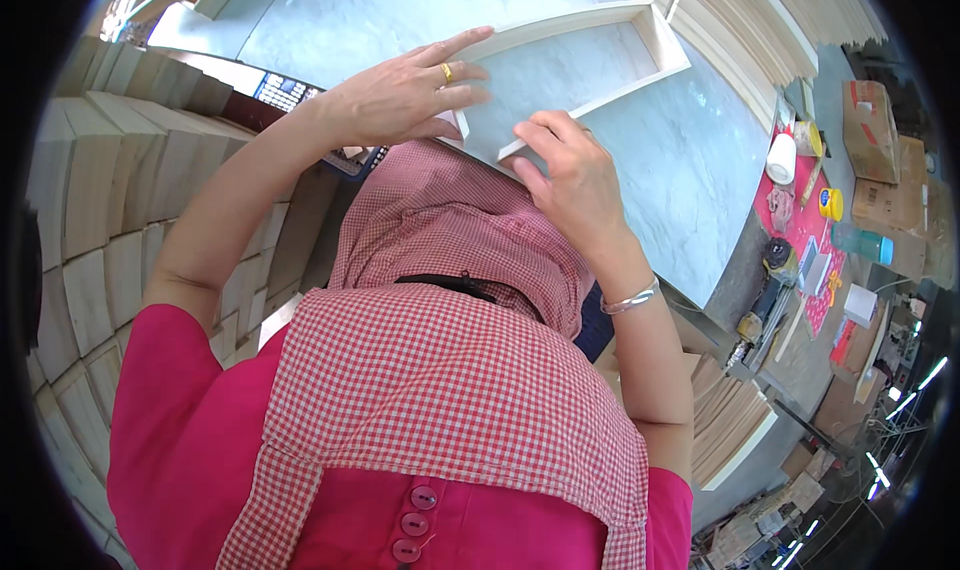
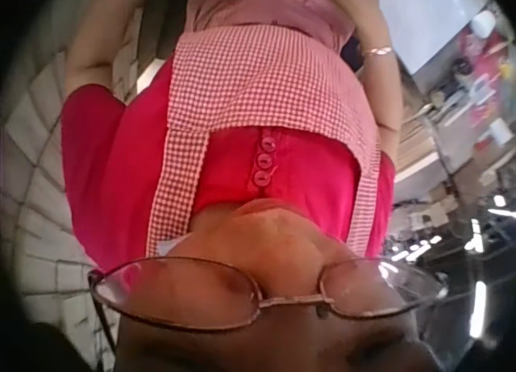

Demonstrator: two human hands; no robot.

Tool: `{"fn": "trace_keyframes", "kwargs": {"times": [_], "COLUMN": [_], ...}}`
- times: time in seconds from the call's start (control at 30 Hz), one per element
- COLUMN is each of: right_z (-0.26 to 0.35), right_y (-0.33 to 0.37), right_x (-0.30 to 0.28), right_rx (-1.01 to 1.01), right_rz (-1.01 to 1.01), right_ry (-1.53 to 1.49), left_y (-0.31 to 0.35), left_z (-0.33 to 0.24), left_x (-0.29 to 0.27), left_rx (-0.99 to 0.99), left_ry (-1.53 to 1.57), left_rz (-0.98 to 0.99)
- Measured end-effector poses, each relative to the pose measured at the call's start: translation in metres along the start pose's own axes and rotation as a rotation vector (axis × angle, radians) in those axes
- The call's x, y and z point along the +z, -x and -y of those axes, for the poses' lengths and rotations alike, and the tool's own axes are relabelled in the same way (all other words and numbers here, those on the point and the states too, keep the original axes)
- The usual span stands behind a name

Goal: The person assembles small rectangular wooden boxes by hand. They apply glue to the edges of wooden frames, attach side panels, and secure the joints using a pneumatic nail gun. The person also uses pliers to adjust nails and places the finished boxes into a stack.

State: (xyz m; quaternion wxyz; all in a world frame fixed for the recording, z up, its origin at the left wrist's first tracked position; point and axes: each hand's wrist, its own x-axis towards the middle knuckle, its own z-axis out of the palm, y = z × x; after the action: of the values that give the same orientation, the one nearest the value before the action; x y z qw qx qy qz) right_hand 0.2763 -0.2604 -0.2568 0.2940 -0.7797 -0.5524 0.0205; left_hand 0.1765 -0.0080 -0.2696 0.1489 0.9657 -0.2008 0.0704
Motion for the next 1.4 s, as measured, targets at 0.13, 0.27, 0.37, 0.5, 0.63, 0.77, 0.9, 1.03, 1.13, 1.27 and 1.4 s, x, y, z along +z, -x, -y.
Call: {"fn": "trace_keyframes", "kwargs": {"times": [0.13, 0.27, 0.37, 0.5, 0.63, 0.77, 0.9, 1.03, 1.13, 1.27, 1.4], "right_z": [0.008, 0.010, 0.009, 0.006, 0.005, -0.010, -0.016, -0.016, -0.019, -0.022, -0.022], "right_y": [-0.010, -0.013, -0.012, -0.012, -0.013, -0.007, -0.006, -0.004, -0.001, 0.001, -0.004], "right_x": [0.010, 0.014, 0.016, 0.012, 0.005, 0.005, 0.005, 0.004, 0.007, 0.009, 0.007], "right_rx": [0.036, 0.044, 0.048, 0.028, 0.013, -0.024, -0.053, -0.075, -0.085, -0.081, -0.095], "right_rz": [-0.040, -0.056, -0.059, -0.030, -0.025, -0.043, -0.024, -0.045, -0.076, -0.111, -0.111], "right_ry": [-0.020, -0.026, -0.037, -0.059, -0.074, -0.048, -0.038, -0.019, -0.058, -0.092, -0.106], "left_y": [-0.001, -0.008, -0.011, -0.011, -0.014, -0.021, -0.024, -0.025, -0.024, -0.024, -0.026], "left_z": [0.005, 0.000, -0.006, -0.010, -0.022, -0.033, -0.037, -0.033, -0.033, -0.032, -0.035], "left_x": [-0.002, -0.002, -0.005, -0.004, 0.002, 0.007, 0.011, 0.003, -0.002, -0.006, -0.010], "left_rx": [0.082, 0.140, 0.119, 0.064, 0.040, -0.031, -0.115, -0.087, 0.023, 0.086, 0.053], "left_ry": [-0.022, -0.101, -0.117, -0.050, -0.064, -0.041, 0.020, 0.198, 0.132, 0.066, -0.012], "left_rz": [-0.003, 0.015, 0.058, 0.079, 0.005, 0.053, 0.032, -0.005, 0.000, 0.044, 0.180]}}
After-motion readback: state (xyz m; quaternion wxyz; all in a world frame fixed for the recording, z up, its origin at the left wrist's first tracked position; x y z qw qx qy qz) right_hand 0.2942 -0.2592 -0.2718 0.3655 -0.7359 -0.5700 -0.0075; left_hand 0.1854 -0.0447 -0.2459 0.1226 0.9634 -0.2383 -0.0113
